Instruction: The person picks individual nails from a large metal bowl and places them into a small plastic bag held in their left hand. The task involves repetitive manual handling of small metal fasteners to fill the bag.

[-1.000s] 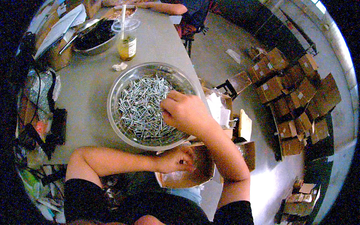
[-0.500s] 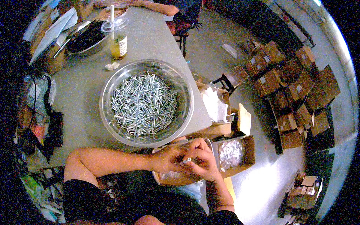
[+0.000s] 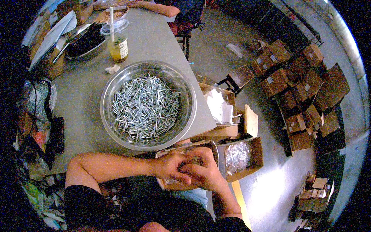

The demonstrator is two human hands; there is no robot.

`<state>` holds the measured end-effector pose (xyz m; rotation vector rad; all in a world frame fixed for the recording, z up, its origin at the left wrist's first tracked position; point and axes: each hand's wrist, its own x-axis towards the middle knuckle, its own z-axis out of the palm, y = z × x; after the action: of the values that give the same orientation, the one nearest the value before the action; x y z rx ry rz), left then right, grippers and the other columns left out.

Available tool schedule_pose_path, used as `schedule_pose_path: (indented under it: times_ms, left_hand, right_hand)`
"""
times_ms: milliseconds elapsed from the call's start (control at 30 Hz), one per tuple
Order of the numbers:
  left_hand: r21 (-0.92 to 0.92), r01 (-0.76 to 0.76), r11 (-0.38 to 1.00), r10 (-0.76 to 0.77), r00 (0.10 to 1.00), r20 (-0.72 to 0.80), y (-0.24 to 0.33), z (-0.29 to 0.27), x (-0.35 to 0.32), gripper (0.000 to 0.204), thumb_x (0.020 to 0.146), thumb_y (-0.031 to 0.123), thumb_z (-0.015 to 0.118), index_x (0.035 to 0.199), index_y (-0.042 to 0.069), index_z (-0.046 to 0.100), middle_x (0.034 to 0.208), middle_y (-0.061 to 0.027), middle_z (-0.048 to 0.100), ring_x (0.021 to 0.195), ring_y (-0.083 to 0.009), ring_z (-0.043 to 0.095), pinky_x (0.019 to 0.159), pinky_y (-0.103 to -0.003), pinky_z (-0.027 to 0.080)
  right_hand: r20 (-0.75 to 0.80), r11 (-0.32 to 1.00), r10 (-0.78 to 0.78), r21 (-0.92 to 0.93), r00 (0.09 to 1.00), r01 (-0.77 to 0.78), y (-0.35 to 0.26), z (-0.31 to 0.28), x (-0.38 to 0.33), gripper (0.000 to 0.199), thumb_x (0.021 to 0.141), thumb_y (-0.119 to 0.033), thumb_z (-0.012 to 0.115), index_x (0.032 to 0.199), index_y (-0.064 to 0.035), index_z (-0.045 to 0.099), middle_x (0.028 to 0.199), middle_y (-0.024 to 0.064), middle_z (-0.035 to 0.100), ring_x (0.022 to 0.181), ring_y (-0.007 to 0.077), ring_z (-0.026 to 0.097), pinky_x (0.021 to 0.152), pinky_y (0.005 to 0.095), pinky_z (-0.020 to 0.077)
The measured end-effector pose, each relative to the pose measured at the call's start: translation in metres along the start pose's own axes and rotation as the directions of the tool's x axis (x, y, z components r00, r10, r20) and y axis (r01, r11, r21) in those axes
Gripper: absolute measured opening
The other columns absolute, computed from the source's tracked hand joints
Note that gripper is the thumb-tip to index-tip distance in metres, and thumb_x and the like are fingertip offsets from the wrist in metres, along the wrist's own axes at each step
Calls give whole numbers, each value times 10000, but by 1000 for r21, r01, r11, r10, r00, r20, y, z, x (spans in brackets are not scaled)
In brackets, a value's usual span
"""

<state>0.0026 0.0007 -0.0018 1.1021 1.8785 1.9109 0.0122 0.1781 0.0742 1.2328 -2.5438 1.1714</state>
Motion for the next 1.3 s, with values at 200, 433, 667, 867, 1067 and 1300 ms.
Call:
schedule_pose_path:
  times_ms: [200, 433, 667, 867, 1067, 1300]
  left_hand:
    - [191, -29, 981, 61, 984, -166, 23, -5, 4, 417, 827, 418, 704, 910, 29, 582, 885, -161, 612, 848, -329, 612, 767, -397, 474]
    - [343, -146, 928, 222, 956, -193, 21, -11, 7, 146, 852, 152, 625, 889, 18, 580, 888, -146, 575, 891, -340, 566, 799, -417, 446]
    - [393, -150, 907, 230, 959, -166, 29, -12, 5, 105, 835, 108, 620, 834, 11, 579, 821, -143, 568, 833, -341, 565, 773, -422, 450]
    - [316, -50, 948, 131, 962, -240, 21, -8, 6, 97, 851, 104, 617, 872, 19, 576, 825, -135, 572, 780, -321, 579, 742, -396, 461]
    - [206, 71, 976, 3, 941, -339, 23, -5, 7, 125, 880, 88, 599, 978, 24, 555, 825, -121, 577, 749, -258, 589, 692, -377, 468]
    - [126, 181, 975, -149, 962, -228, 21, -10, 5, 165, 953, 122, 525, 1080, 16, 512, 932, -84, 542, 842, -174, 539, 744, -315, 460]
  right_hand:
    - [-79, 999, 36, -22, 996, -38, -3, -9, 1, 239, 594, -96, 787, 816, -101, 697, 911, 72, 658, 865, 268, 623, 735, 374, 518]
    - [-136, 940, 332, -41, 933, -340, -12, -12, -4, 166, 666, 18, 743, 784, -33, 638, 799, 99, 659, 722, 243, 647, 625, 323, 510]
    - [3, 933, 359, 8, 933, -359, -4, -8, -8, 120, 729, 17, 689, 829, -16, 630, 793, 128, 632, 724, 290, 628, 638, 341, 507]
    - [-143, 863, 487, -76, 862, -500, 12, -17, -29, 86, 750, 37, 678, 825, -3, 661, 777, 119, 648, 704, 227, 637, 621, 313, 503]
    - [-465, 547, 431, -547, 773, -634, 43, -48, -56, 148, 774, -56, 697, 914, -15, 670, 860, 129, 658, 742, 291, 648, 680, 375, 516]
    - [43, 784, 516, -425, 855, -452, 86, 77, -73, 238, 828, -173, 606, 1040, -65, 610, 935, 157, 648, 874, 355, 644, 712, 423, 530]
